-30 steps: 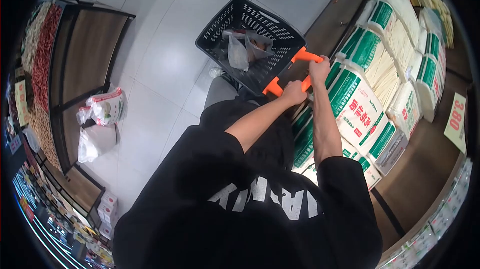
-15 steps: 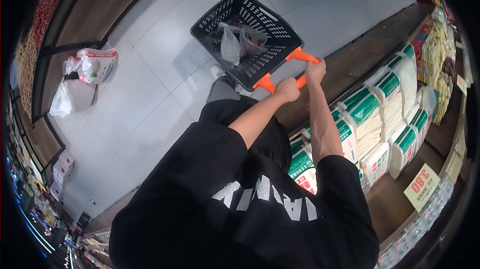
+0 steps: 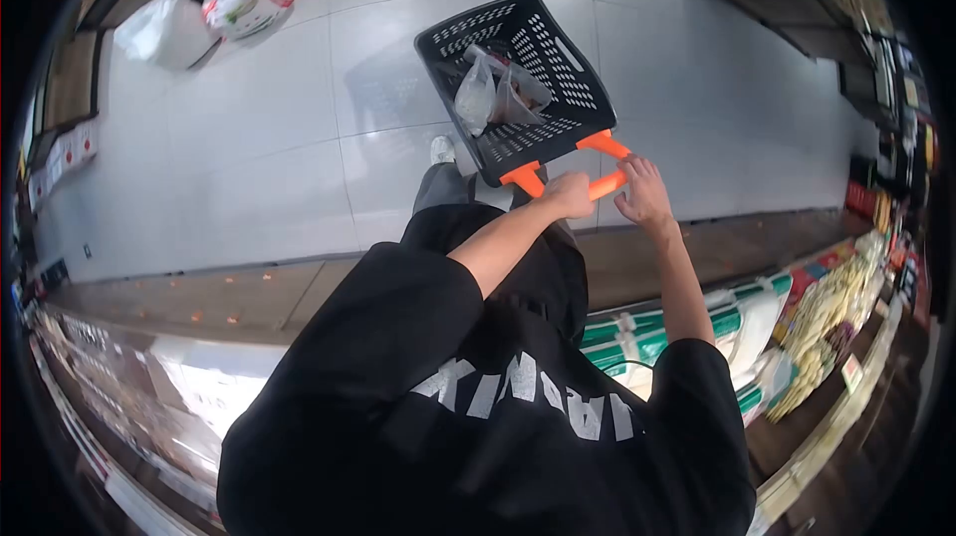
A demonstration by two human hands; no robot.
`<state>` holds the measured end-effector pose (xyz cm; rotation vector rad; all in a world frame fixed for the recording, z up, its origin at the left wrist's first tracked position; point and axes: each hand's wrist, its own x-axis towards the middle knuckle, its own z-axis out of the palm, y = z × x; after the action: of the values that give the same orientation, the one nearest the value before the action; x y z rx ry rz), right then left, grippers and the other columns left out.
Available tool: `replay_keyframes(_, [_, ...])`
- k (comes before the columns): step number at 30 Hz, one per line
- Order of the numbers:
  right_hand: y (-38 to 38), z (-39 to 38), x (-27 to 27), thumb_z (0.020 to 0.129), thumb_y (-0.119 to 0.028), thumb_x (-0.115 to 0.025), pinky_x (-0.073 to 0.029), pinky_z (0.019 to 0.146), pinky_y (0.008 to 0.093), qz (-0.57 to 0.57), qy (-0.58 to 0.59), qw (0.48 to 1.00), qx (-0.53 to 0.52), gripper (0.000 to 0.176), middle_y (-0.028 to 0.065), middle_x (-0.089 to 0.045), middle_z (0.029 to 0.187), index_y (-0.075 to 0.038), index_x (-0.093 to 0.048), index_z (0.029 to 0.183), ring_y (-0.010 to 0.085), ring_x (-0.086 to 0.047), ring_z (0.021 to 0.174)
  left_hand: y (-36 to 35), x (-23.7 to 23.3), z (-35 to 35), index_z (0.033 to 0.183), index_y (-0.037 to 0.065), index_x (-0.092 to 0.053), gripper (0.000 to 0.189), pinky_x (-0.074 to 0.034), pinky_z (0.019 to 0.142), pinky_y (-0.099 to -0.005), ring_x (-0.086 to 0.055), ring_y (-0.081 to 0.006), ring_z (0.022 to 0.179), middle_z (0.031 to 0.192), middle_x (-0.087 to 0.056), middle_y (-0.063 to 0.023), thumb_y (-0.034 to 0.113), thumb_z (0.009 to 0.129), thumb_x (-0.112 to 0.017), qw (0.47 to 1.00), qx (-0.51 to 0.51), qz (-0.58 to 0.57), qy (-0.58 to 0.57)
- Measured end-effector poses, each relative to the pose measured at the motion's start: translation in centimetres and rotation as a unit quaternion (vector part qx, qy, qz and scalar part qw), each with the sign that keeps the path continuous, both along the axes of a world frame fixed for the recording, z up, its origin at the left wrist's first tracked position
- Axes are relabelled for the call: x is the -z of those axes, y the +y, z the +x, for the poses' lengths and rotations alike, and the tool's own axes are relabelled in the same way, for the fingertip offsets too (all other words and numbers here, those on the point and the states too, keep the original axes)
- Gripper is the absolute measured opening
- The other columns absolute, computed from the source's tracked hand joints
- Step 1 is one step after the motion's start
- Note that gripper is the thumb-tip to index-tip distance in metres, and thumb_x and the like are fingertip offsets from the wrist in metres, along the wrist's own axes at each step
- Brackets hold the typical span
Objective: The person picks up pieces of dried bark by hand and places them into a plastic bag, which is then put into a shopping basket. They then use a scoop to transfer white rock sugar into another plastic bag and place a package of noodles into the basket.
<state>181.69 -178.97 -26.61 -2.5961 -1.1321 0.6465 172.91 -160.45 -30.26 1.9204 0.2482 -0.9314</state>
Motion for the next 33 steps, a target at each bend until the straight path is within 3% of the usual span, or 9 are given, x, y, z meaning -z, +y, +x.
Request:
replay_keyframes(2, [0.9, 5.1, 3.5, 0.071, -0.018, -0.064, -0.042, 0.101, 0.0466, -0.033, 0.024, 0.995, -0.087, 0.040, 0.0190, -0.061, 0.120, 0.000, -0.061, 0.106, 0.0358, -0.054, 0.121, -0.6, 2.4, 2.1, 0.099, -0.003, -0.071, 0.035, -0.055, 0.085, -0.0480, -0.069, -0.0405, 0.098, 0.102, -0.070, -0.0259, 0.023, 0.076, -0.068, 1.000, -0.023, 0.019, -0.009])
replay_keyframes(4, [1.4, 8.5, 8.0, 0.070, -0.020, -0.067, -0.050, 0.085, 0.0437, -0.099, 0.025, 0.967, -0.235, 0.021, 0.0144, -0.070, 0.095, -0.005, -0.064, 0.084, 0.0318, -0.066, 0.096, -1.2, 4.9, 3.9, 0.098, -0.002, -0.072, 0.034, -0.055, 0.085, -0.0480, -0.069, -0.0403, 0.097, 0.101, -0.071, -0.0254, 0.024, 0.076, -0.068, 0.999, -0.021, 0.031, -0.015])
replay_keyframes(5, [1.7, 9.7, 9.3, 0.070, -0.020, -0.067, -0.050, 0.085, 0.0437, -0.093, 0.026, 0.962, -0.257, 0.021, 0.0144, -0.070, 0.095, -0.005, -0.064, 0.084, 0.0318, -0.066, 0.096, -1.0, 5.5, 4.6, 0.097, -0.002, -0.072, 0.034, -0.055, 0.084, -0.0478, -0.069, -0.0396, 0.096, 0.100, -0.071, -0.0247, 0.025, 0.076, -0.068, 0.998, -0.011, 0.047, -0.033])
replay_keyframes(7, [2.0, 11.7, 12.0, 0.070, -0.022, -0.068, -0.053, 0.069, 0.0439, -0.088, 0.025, 0.951, -0.294, 0.013, 0.0113, -0.068, 0.071, -0.009, -0.064, 0.070, 0.0319, -0.068, 0.074, -1.2, 7.3, 5.4, 0.097, -0.001, -0.072, 0.034, -0.055, 0.084, -0.0475, -0.069, -0.0390, 0.096, 0.099, -0.071, -0.0241, 0.026, 0.076, -0.068, 0.997, -0.022, 0.065, -0.042])
replay_keyframes(10, [2.4, 14.5, 17.0, 0.072, -0.024, -0.067, -0.052, 0.059, 0.0450, -0.029, 0.033, 0.939, -0.341, 0.014, 0.0109, -0.066, 0.065, -0.011, -0.065, 0.069, 0.0331, -0.066, 0.064, -1.8, 11.3, 6.2, 0.095, -0.003, -0.072, 0.037, -0.055, 0.083, -0.0469, -0.069, -0.0372, 0.095, 0.097, -0.072, -0.0226, 0.029, 0.077, -0.069, 0.991, -0.108, 0.074, -0.020])
replay_keyframes(23, [2.1, 21.5, 18.2, 0.076, -0.026, -0.065, -0.054, 0.064, 0.0452, -0.026, 0.052, 0.850, -0.524, 0.015, 0.0103, -0.070, 0.076, -0.011, -0.068, 0.073, 0.0310, -0.069, 0.069, -9.5, 11.2, 9.9, 0.095, -0.003, -0.073, 0.036, -0.054, 0.088, -0.0471, -0.069, -0.0381, 0.095, 0.098, -0.072, -0.0220, 0.027, 0.076, -0.063, 0.959, -0.242, 0.131, 0.067])
replay_keyframes(24, [1.8, 21.8, 18.0, 0.074, -0.024, -0.069, -0.052, 0.059, 0.0464, 0.048, 0.067, 0.839, -0.538, 0.016, 0.0104, -0.064, 0.065, -0.011, -0.063, 0.069, 0.0326, -0.067, 0.063, -10.6, 11.1, 9.8, 0.098, -0.002, -0.072, 0.038, -0.054, 0.089, -0.0467, -0.069, -0.0383, 0.097, 0.101, -0.072, -0.0222, 0.028, 0.078, -0.062, 0.948, -0.271, 0.148, 0.082])
replay_keyframes(26, [2.3, 23.0, 17.8, 0.074, -0.024, -0.069, -0.052, 0.059, 0.0467, 0.047, 0.082, 0.826, -0.556, 0.016, 0.0109, -0.065, 0.066, -0.010, -0.063, 0.069, 0.0329, -0.067, 0.064, -11.1, 10.8, 10.9, 0.098, -0.002, -0.072, 0.038, -0.054, 0.089, -0.0467, -0.069, -0.0381, 0.097, 0.101, -0.072, -0.0225, 0.029, 0.079, -0.062, 0.942, -0.281, 0.143, 0.117])
replay_keyframes(33, [6.8, 18.4, 16.4, 0.072, -0.026, -0.072, -0.052, 0.061, 0.0455, 0.042, 0.105, 0.775, -0.622, 0.018, 0.0115, -0.067, 0.069, -0.009, -0.066, 0.070, 0.0331, -0.068, 0.064, -11.7, 10.6, 5.5, 0.101, 0.000, -0.072, 0.039, -0.054, 0.089, -0.0471, -0.069, -0.0380, 0.097, 0.100, -0.072, -0.0229, 0.032, 0.079, -0.064, 0.902, -0.369, 0.146, 0.168])
